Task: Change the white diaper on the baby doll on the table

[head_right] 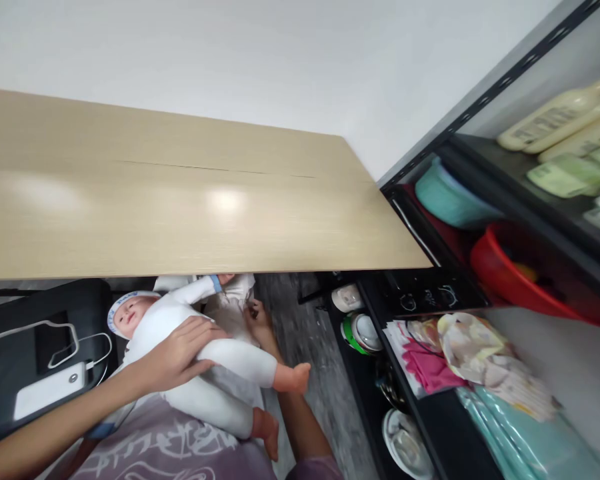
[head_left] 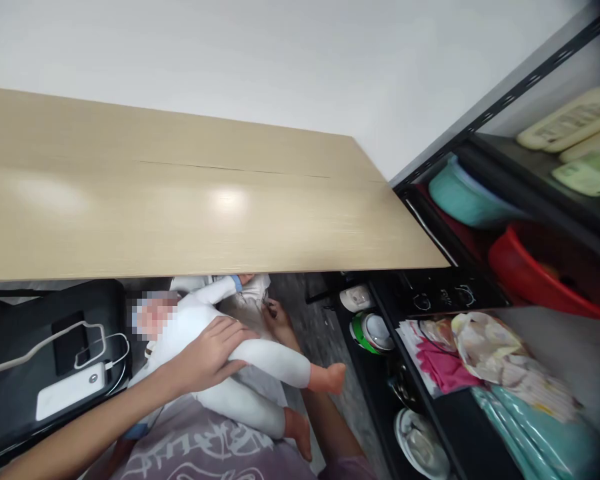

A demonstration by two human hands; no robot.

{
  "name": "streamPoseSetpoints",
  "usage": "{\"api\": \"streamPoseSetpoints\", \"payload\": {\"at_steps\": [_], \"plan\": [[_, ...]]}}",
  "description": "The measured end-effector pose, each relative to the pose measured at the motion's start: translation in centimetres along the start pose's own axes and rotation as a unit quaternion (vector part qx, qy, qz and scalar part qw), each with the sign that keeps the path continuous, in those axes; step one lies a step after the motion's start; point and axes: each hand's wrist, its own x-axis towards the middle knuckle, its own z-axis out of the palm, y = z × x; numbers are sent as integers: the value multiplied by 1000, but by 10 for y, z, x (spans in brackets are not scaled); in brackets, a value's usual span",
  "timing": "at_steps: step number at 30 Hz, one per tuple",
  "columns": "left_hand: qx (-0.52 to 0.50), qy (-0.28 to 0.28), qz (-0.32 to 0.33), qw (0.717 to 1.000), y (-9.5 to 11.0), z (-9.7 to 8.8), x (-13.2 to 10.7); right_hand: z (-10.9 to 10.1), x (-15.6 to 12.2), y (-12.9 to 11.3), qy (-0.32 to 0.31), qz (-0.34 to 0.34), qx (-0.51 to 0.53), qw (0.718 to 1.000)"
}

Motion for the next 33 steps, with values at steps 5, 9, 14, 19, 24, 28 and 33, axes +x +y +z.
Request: {"api": "streamPoseSetpoints", "payload": {"at_steps": [5,9,14,19,24,28,33], "plan": [[4,17,3,1000,-1,3,-2,-14,-12,-1,26,-65,-84,994],[2,20,15,1000,-2,4,0,9,3,-21,-67,-150,-214,963],[20,22,26,999,-3,4,0,53,36,-36,-180,-88,-319,926],[26,29,19,999,-2,5,-4,42,41,-19,-179,-49,-316,930],[18,27,18,999,-2,5,-4,20,32,-7,-172,-30,-297,939],[15,11,22,1000,-3,6,0,-2,16,-30,-90,-101,-232,963],[19,2,30,999,-5,6,1,-22,5,-97,-70,-325,-129,934]]}}
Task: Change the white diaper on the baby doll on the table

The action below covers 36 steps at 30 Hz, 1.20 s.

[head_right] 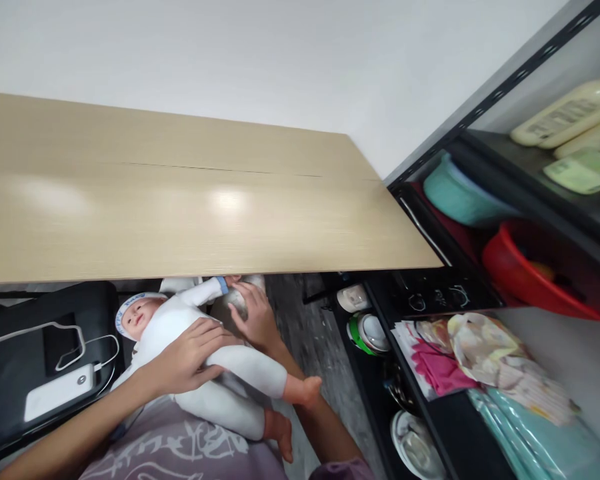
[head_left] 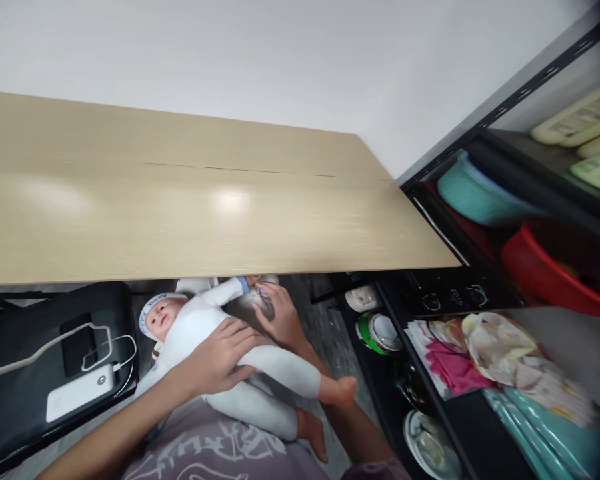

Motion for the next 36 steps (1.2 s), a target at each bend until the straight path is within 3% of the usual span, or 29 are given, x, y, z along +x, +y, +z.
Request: {"api": "streamPoseSetpoints", "payload": {"at_steps": [4,7,10,12,14,16,18,20,22,26,31,33,36], "plan": [[-3,-15,5,1000,0,-3,-4,10,43,-22,-152,-108,5,982],[-1,-51,8,999,4,-12,-12,29,70,-26,-249,-99,-28,963],[29,-67,-6,997,9,-19,-35,36,84,-32,-310,-68,-54,947],[52,-36,-47,997,12,-15,-63,32,87,-40,-320,-67,-49,944],[63,57,-129,988,11,-1,-101,25,87,-49,-308,-73,-39,948],[62,191,-248,948,7,18,-142,19,87,-58,-299,-75,-32,951],[41,254,-374,891,2,37,-176,16,87,-67,-297,-73,-22,952],[-6,258,-475,841,-2,47,-198,14,90,-75,-295,-82,-11,952],[-59,240,-525,815,-4,47,-207,12,93,-82,-292,-110,-14,950],[-128,269,-513,805,4,38,-201,-3,97,-97,-280,-149,-25,948],[-90,326,-480,809,15,31,-196,-51,84,-105,-238,-142,-8,961],[-59,321,-455,829,11,19,-193,-73,77,-103,-211,-110,-22,971],[-2,277,-400,874,-1,-17,-173,-96,71,-93,-165,-37,-49,984]]}}
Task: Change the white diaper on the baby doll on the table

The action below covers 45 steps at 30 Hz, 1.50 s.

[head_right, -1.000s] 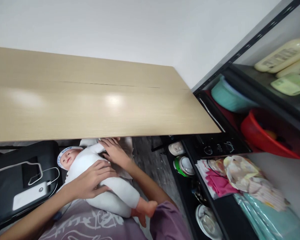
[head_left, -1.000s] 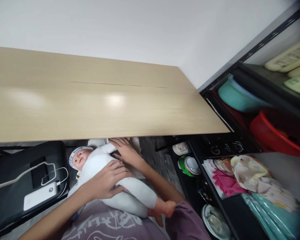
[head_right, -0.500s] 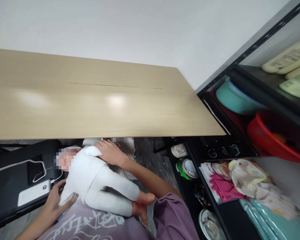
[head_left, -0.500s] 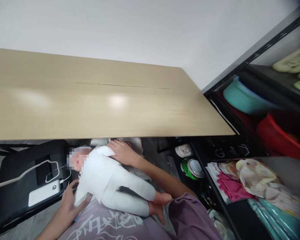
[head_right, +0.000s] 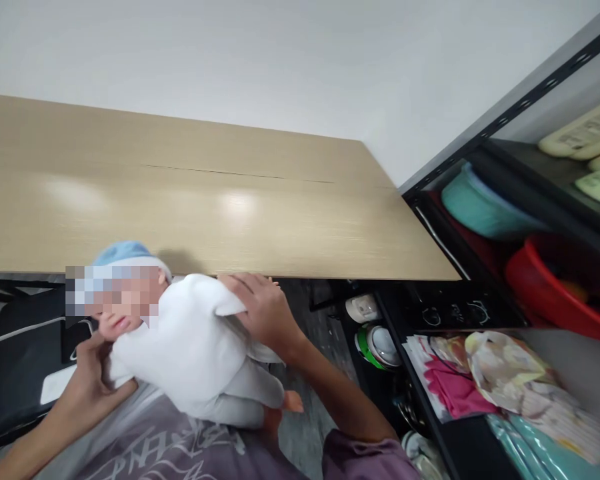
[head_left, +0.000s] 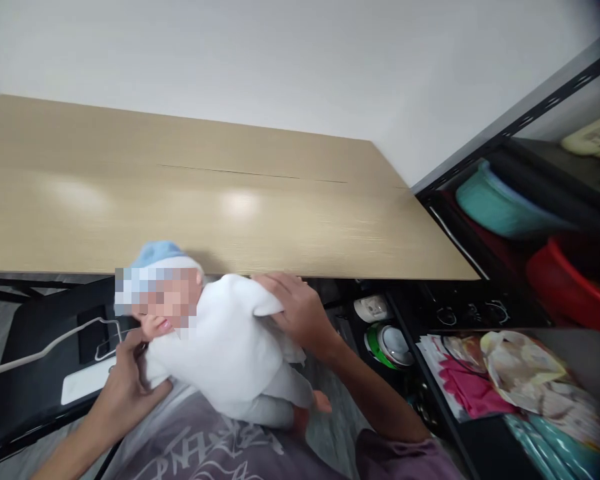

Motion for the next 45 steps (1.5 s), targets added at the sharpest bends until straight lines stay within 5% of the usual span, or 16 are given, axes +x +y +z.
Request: {"api": "streamPoseSetpoints", "payload": {"at_steps": [8,13,22,32,45], "plan": [[76,-58,120,988,76,-28,139,-2,26,61,118,95,-56,987],[127,-54,149,979,95,-32,201,8,48,93,159,137,-98,973],[296,-18,181,938,89,-17,301,15,103,140,166,163,-186,955],[297,57,182,936,74,0,403,23,191,169,197,178,-206,942],[305,140,175,926,67,9,526,20,313,238,251,157,-200,934]]}}
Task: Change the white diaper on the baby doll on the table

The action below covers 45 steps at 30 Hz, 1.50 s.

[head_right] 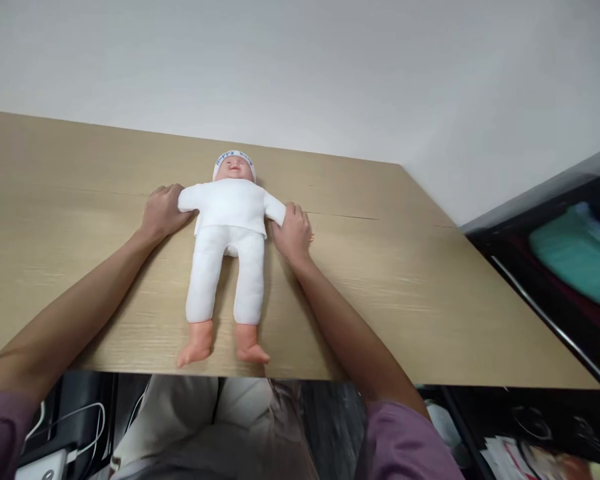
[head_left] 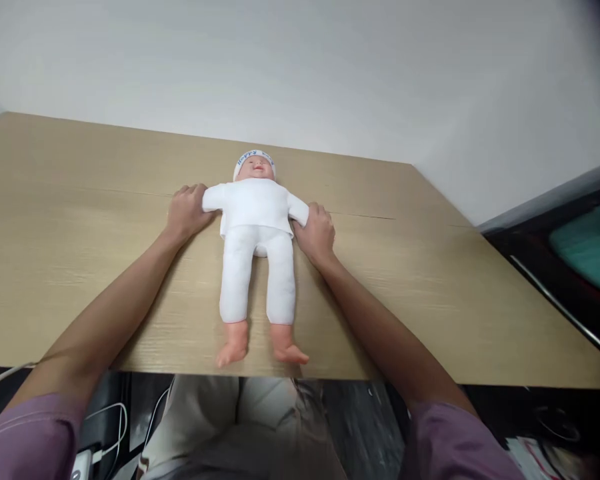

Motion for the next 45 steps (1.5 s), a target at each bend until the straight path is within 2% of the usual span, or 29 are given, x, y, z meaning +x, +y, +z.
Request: {"api": "streamPoseSetpoints", "payload": {"at_steps": [10,14,18,23,29,33,36,39,42,45], "plan": [[24,46,15,999,-36,24,57,35,63,20,42,-75,36,996],[15,43,8,999,-47,31,67,44,81,31,27,-114,57,991],[3,37,-3,999,-47,34,67,49,90,35,18,-115,59,991],[-33,28,11,999,-52,31,61,45,83,34,11,-114,50,992],[-110,12,111,988,-91,20,50,28,75,55,-44,-188,107,975],[-129,3,125,984,-106,19,51,27,83,68,-82,-198,119,970],[-127,1,110,986,-105,20,52,30,87,68,-80,-167,92,978],[-117,-1,65,991,-99,19,47,30,82,61,-70,-132,54,987],[-101,11,25,995,-89,15,33,22,64,51,-54,-108,28,992],[-99,44,25,994,-71,6,10,9,35,34,-28,-99,34,994]]}}
